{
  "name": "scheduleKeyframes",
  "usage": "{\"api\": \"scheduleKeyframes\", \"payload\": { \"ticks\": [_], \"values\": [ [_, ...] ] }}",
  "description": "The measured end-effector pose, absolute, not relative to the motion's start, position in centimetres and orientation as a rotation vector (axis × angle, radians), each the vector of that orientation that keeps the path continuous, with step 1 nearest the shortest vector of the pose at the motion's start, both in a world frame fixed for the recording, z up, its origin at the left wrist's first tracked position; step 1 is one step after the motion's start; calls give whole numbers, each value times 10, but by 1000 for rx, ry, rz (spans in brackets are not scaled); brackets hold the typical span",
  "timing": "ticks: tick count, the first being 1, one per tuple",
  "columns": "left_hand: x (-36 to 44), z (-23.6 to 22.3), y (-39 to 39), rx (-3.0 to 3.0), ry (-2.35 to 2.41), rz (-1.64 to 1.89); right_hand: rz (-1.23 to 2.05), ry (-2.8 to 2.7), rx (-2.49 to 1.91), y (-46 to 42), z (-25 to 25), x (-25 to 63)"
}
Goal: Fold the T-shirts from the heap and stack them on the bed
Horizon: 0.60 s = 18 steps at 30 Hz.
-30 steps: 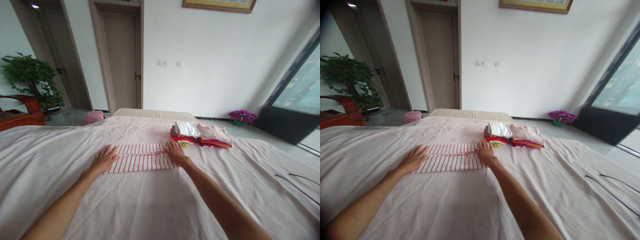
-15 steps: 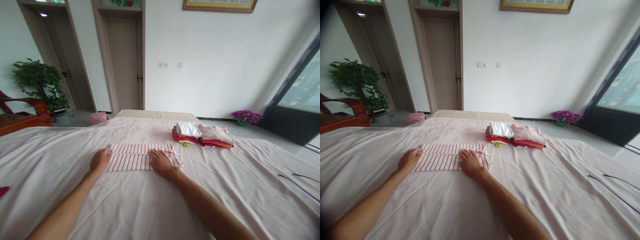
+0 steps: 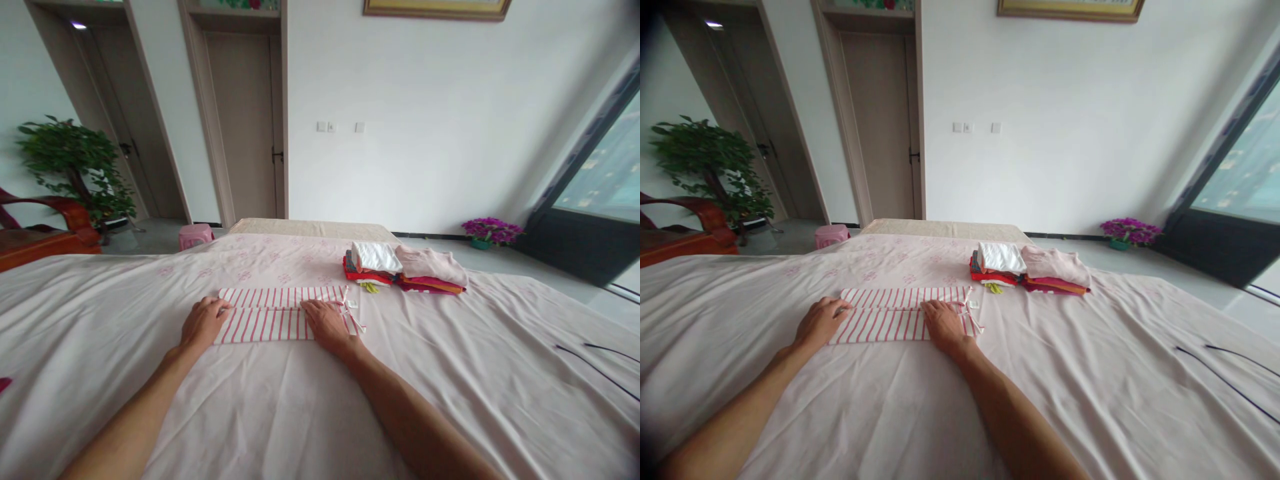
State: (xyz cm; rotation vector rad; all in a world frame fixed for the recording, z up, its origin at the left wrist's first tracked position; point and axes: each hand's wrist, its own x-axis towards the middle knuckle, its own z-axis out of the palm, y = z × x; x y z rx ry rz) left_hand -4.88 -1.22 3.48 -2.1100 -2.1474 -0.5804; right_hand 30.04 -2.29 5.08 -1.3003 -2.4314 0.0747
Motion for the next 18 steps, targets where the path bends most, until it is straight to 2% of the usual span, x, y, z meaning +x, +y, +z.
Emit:
{"api": "scheduleKeyframes", "payload": {
  "ticks": [9, 13, 18],
  "values": [
    [-53, 27, -18, -1993, -2213, -576, 66, -2404, -1325, -21, 46, 298],
    [-51, 35, -27, -1723, -2395, -440, 99, -2396, -1295, -23, 47, 298],
    [-51, 47, -30, -1653, -2623, -302, 104, -2380, -1264, -24, 46, 299]
  ]
}}
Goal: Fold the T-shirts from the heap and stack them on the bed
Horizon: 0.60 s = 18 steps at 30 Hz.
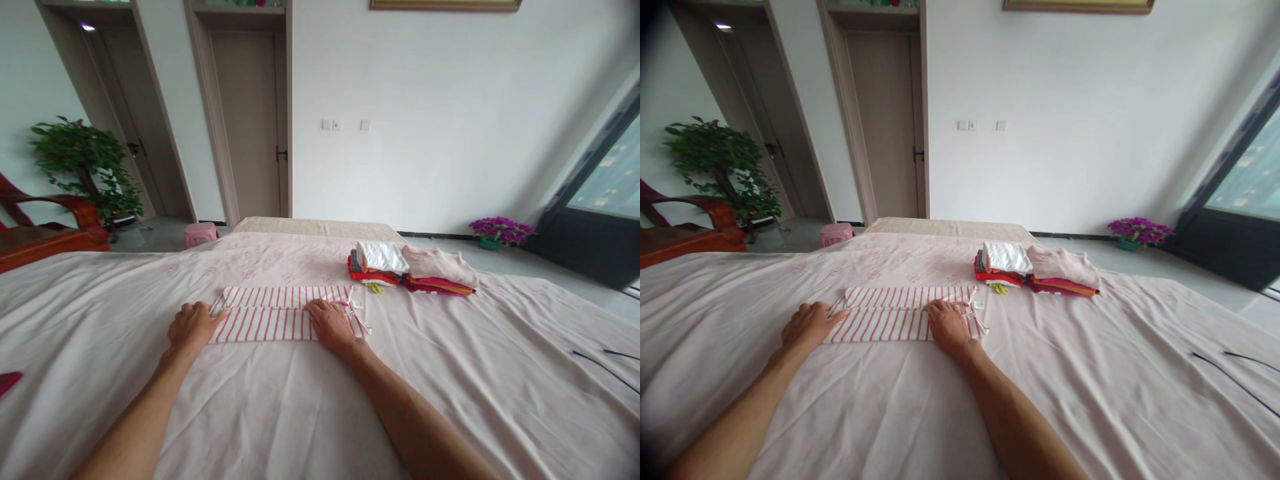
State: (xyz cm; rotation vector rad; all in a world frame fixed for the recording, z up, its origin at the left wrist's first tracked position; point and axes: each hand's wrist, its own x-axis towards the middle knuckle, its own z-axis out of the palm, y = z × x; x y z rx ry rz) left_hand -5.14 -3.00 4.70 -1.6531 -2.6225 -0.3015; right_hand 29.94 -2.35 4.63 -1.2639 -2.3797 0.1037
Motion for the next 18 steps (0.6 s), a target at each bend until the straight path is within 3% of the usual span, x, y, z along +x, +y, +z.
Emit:
{"api": "scheduleKeyframes", "payload": {
  "ticks": [11, 18],
  "values": [
    [-51, 51, -20, -1781, -2786, -479, 120, -2383, -1255, -24, 46, 301],
    [-63, 53, -12, -1894, -3011, -1231, 100, -2385, -1249, -23, 45, 302]
  ]
}}
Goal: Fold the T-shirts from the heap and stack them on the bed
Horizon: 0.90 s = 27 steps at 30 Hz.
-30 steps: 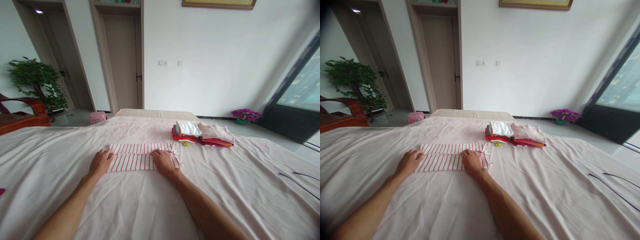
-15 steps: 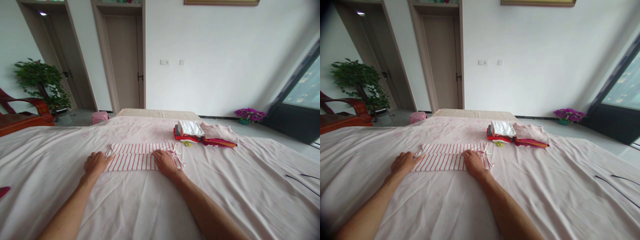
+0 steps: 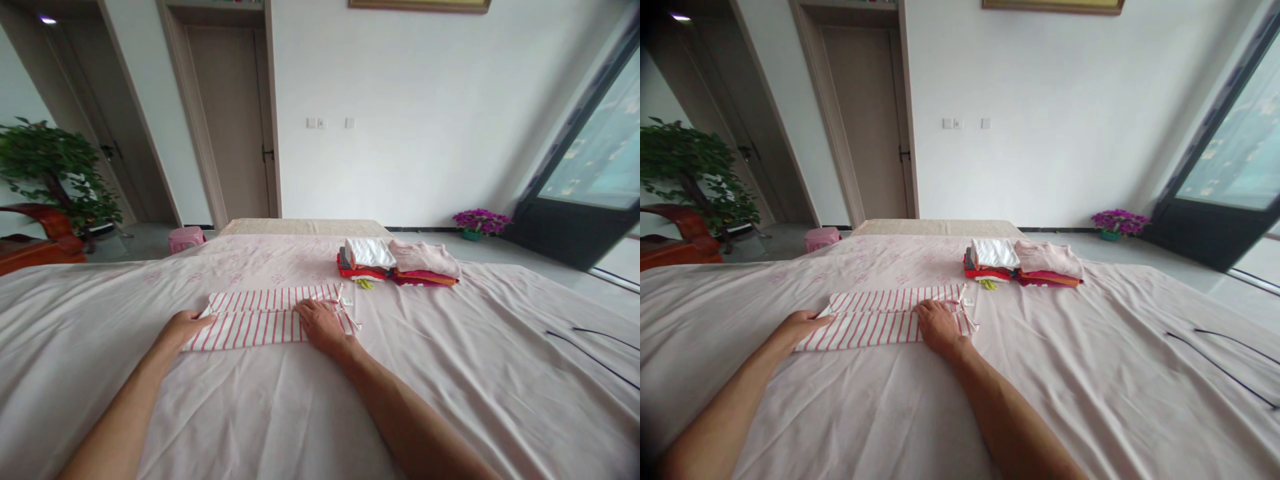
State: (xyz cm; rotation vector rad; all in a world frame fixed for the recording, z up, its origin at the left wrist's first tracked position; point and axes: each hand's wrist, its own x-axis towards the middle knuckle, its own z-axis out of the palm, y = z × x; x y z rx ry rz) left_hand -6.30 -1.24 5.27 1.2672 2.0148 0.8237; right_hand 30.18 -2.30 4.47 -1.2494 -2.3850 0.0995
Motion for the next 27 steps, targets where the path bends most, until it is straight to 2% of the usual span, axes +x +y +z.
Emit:
{"api": "scheduleKeyframes", "payload": {
  "ticks": [5, 10, 14, 17, 19, 22, 27],
  "values": [
    [-50, 68, -22, 901, 1594, 1021, 128, -2370, -1229, -22, 43, 303],
    [-13, 95, -29, 979, 1389, 1159, 287, -2199, -1157, -21, 45, 303],
    [41, 109, -28, 1140, 1237, 1171, 867, -1693, -1068, -22, 50, 296],
    [82, 102, -28, 1182, 1176, 1051, 1390, -1288, -1012, -26, 54, 292],
    [103, 92, -30, 1132, 1191, 955, 1586, -1202, -967, -30, 55, 292],
    [118, 78, -33, 1037, 1206, 900, 1628, -1253, -964, -33, 56, 290],
    [109, 73, -31, 1148, 1280, 1118, 1357, -1293, -1286, -22, 49, 275]
  ]
}}
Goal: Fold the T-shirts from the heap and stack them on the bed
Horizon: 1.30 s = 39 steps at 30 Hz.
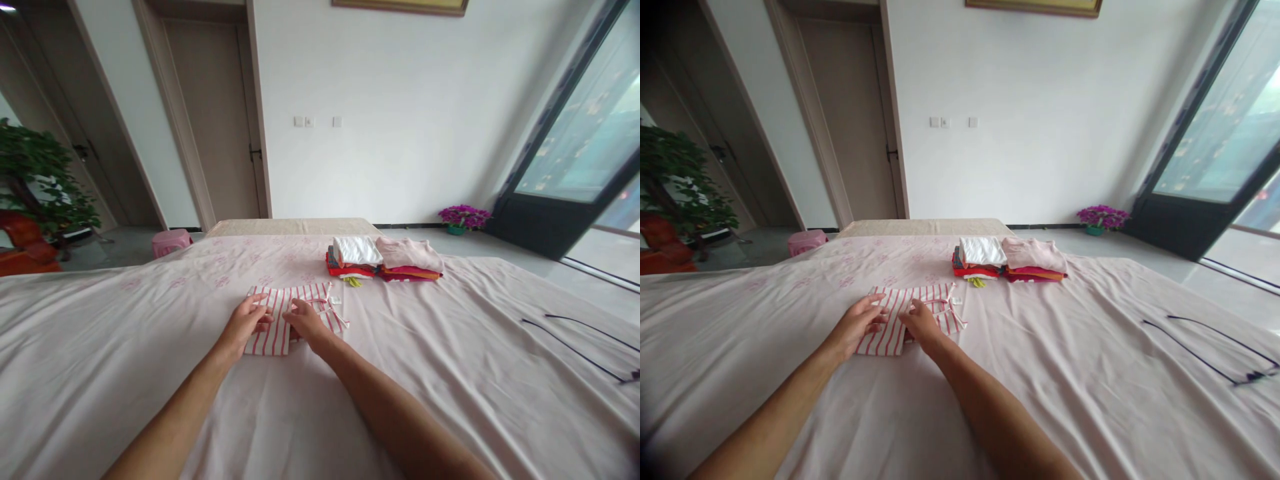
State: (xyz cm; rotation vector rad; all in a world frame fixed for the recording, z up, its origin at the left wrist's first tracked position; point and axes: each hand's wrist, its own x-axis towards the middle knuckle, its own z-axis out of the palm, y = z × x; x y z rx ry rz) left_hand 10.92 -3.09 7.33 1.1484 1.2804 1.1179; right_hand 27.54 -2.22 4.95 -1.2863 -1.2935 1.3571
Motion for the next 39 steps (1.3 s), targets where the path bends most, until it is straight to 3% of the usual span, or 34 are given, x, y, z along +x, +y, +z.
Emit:
{"api": "scheduleKeyframes", "payload": {
  "ticks": [5, 16, 25, 34, 39],
  "values": [
    [89, 63, -20, 1534, 1514, 1316, 1075, -1400, -1455, -10, 43, 260],
    [107, 65, -24, 2270, 1569, 1132, 1215, -1304, -1199, 14, 87, 316],
    [128, 11, -21, 2580, 1674, 721, 588, -1729, -1633, 13, 53, 374],
    [131, 21, -28, 2589, 1681, 664, 317, -1850, -1839, 7, 63, 376],
    [133, 39, -23, 2545, 1640, 775, -21, -1928, -1772, -5, 72, 364]
  ]
}}
